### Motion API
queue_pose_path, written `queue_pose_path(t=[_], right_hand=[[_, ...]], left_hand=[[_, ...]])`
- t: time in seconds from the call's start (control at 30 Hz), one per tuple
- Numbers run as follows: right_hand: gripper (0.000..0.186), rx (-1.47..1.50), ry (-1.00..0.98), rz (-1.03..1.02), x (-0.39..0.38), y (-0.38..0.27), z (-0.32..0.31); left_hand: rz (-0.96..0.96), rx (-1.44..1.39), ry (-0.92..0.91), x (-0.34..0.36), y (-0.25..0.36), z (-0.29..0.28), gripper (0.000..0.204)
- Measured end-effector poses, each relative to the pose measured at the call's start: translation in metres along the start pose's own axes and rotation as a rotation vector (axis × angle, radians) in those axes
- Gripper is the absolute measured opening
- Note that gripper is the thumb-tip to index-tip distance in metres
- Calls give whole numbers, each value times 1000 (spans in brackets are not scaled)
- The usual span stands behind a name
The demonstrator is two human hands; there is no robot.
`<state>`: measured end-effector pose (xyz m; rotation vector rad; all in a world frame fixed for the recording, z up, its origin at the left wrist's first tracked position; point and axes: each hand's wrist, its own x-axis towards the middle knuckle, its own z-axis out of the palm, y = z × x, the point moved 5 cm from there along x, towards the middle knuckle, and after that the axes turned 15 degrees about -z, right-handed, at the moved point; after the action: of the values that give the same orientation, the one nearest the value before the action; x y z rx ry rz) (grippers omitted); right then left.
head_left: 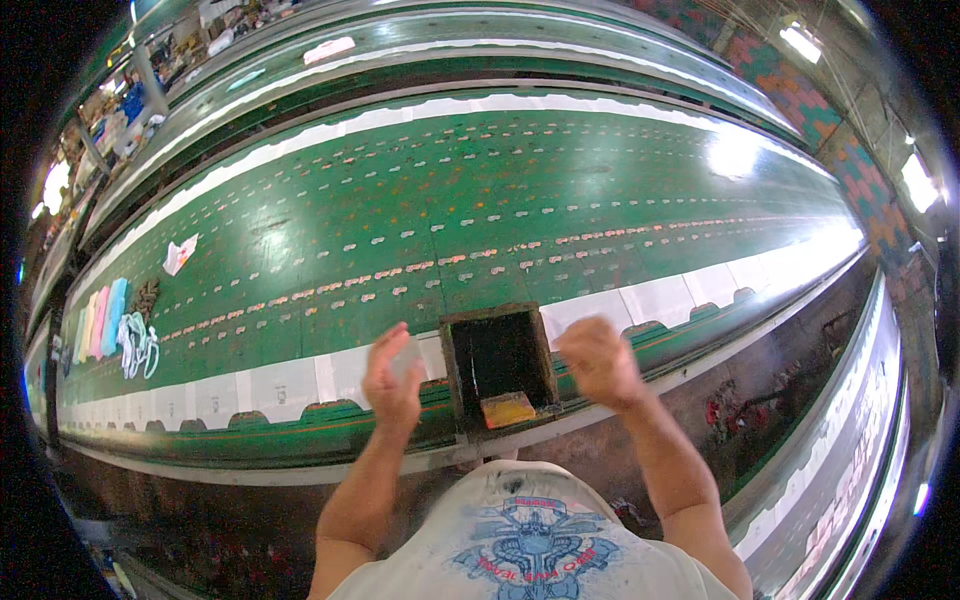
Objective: The person holds a screen printing frame over a long table and repeatedly rubs a squeegee across the screen to apply ink onto fabric items laid out below. The person moves along the table, repeating the same motion over multiple items.
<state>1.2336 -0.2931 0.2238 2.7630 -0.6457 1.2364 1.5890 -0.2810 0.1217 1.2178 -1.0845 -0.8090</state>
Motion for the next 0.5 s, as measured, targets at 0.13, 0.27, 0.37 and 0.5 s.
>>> queue_pose_path(t=[0.13,0.27,0.37,0.5], right_hand=[[14,-283,170,-47,87,-15,-133],[37,-465,350,-451,166,-87,-229],[35,-559,350,-657,196,-143,-270],[33,-595,322,-803,207,-170,-294]], left_hand=[[402,-70,47,38,140,-35,23],[935,70,43,30,283,-63,22],[1238,172,56,3,355,-67,22],[1503,326,75,-24,401,-56,21]])
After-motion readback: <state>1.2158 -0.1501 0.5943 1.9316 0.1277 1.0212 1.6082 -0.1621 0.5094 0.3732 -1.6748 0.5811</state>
